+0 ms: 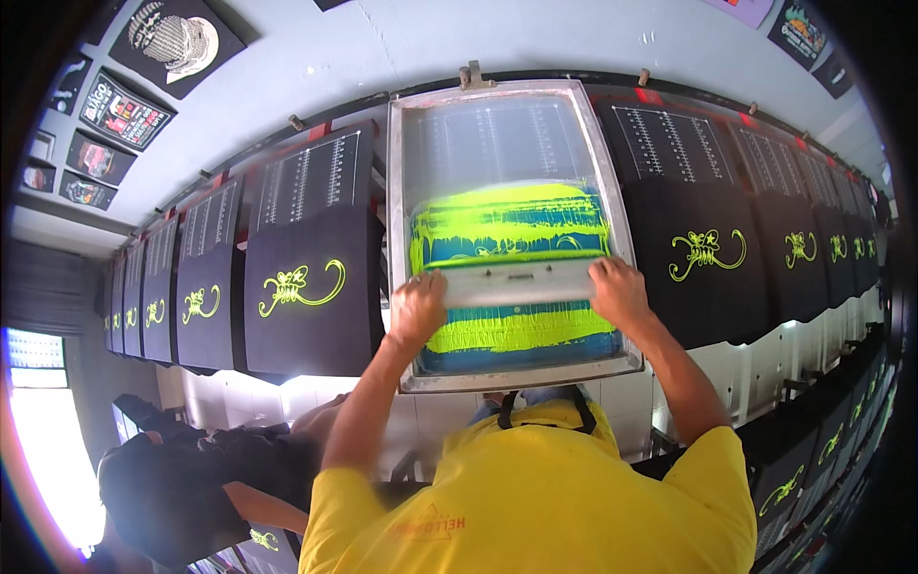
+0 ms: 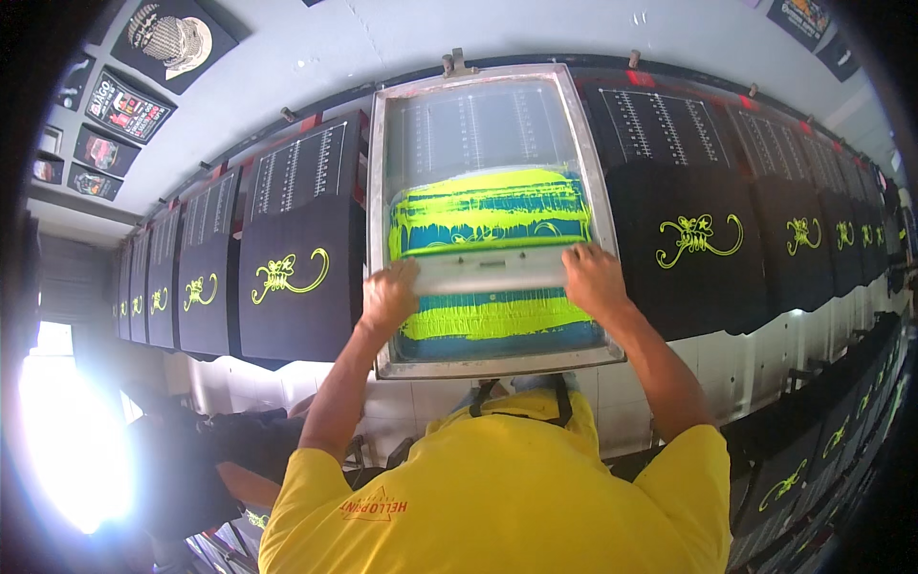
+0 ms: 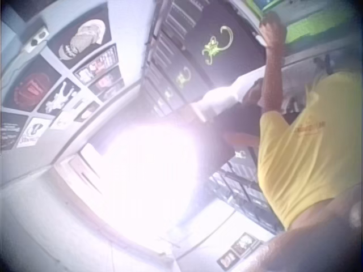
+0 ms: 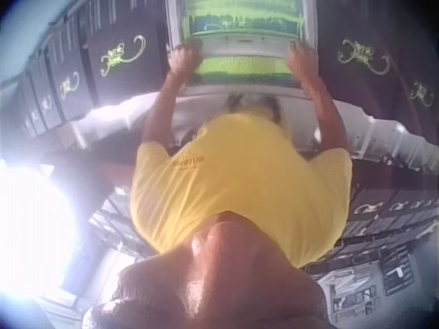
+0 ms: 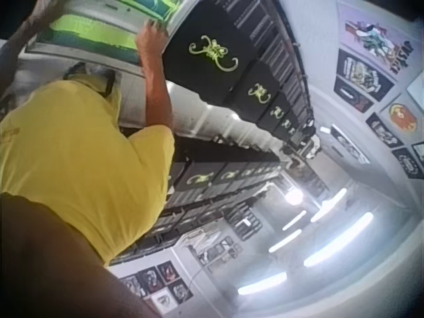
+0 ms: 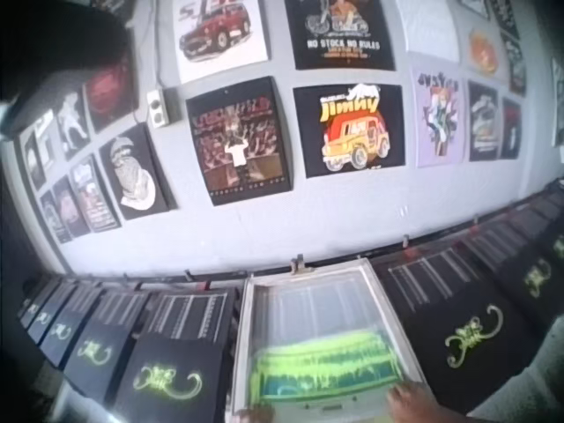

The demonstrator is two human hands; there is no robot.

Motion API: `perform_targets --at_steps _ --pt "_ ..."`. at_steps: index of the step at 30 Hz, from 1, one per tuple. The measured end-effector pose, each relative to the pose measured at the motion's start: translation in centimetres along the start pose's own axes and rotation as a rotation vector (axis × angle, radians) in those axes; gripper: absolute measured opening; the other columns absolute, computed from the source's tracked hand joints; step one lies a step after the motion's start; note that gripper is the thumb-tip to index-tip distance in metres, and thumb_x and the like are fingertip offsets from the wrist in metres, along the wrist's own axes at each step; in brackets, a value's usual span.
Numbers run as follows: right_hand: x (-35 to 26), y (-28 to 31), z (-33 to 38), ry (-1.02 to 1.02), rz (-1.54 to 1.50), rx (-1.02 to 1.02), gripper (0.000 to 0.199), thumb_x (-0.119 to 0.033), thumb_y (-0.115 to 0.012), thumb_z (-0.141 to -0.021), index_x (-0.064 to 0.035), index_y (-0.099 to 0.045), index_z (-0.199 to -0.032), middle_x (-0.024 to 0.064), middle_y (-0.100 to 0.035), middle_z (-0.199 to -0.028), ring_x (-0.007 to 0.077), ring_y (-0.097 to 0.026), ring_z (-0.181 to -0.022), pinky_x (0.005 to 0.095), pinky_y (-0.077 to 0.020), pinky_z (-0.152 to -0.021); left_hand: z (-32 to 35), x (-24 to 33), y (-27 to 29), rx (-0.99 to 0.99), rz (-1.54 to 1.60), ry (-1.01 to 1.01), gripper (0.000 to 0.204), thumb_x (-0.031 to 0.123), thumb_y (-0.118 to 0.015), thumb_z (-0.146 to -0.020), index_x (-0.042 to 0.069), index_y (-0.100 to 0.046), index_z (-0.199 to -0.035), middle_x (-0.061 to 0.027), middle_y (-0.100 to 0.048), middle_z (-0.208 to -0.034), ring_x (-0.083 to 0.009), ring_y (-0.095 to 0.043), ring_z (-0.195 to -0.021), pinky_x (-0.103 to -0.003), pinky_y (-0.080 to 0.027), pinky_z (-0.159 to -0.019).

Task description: The person performs screen printing by sliding a squeegee across a screen frame to apply green ink to garments on boards, repeating the process for multiple items.

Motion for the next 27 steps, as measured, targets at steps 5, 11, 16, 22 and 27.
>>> perform_targets --at_steps 5,11,16,22,27 --pt "2.1 0.6 -7.0 -0.03 -0.003 -0.077 0.027 -0.011 -0.075 -0.069 -0.0064 -0.061 -0.091 0.01 -0.064 -0.092 0.0314 -0.064 -0.09 0.0456 -0.0543 -0.072 -5.8 -4.0 -1.2 -0.055 -0.025 0.022 0.025 0.004 -0.062 -0.07 0.009 -0.067 -0.094 -0.012 -0.07 -0.087 -0.0319 -0.069 -0.077 -0.043 -0.056 -0.067" --pt "2.7 0.9 -7.4 -0.017 -0.043 -0.083 0.026 -0.013 -0.077 -0.069 -0.0059 -0.064 -0.091 0.0093 -0.066 -0.091 0.0317 -0.065 -0.09 0.0452 -0.0548 -0.075 -6.4 -3.9 -0.4 -0.094 -0.018 0.063 0.015 0.005 -0.062 -0.072 0.01 -0.065 -0.085 -0.0136 -0.069 -0.083 -0.0334 -0.069 -0.078 -0.045 -0.056 -0.066" --pt "-1.2 3.3 0.4 -0.025 -0.085 -0.03 0.023 -0.01 -0.072 -0.069 -0.0044 -0.062 -0.09 0.0131 -0.065 -0.097 0.0329 -0.064 -0.094 0.0452 -0.0543 -0.078 0.7 0.5 3.0 -0.051 0.0 0.025 0.018 0.001 -0.061 -0.073 0.008 -0.06 -0.089 -0.012 -0.066 -0.079 -0.0309 -0.068 -0.071 -0.04 -0.056 -0.06" --pt "-4.7 2.8 8.5 -0.036 -0.156 -0.051 0.027 -0.003 -0.066 -0.068 -0.0043 -0.062 -0.095 0.0111 -0.063 -0.107 0.0306 -0.062 -0.1 0.0424 -0.0544 -0.079 8.8 4.7 4.1 -0.051 0.051 0.057 0.036 -0.002 -0.064 -0.063 0.005 -0.063 -0.098 -0.0106 -0.069 -0.096 -0.0295 -0.069 -0.088 -0.038 -0.058 -0.071" --pt "-5.2 2.4 8.9 0.007 -0.075 0.008 0.026 -0.002 -0.065 -0.067 -0.0035 -0.061 -0.092 0.0105 -0.062 -0.103 0.0295 -0.062 -0.096 0.0407 -0.0547 -0.076 9.6 4.6 2.3 -0.059 0.01 -0.009 0.034 0.0 -0.06 -0.067 0.0 -0.065 -0.1 -0.0137 -0.07 -0.112 -0.0305 -0.067 -0.105 -0.039 -0.058 -0.08"
Point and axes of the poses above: each hand's wrist, its own z-axis away from the middle knuckle, its own y-axis out of the back of the hand, x = y × z, the point moved 10 cm from there along -z, towards the middle knuckle
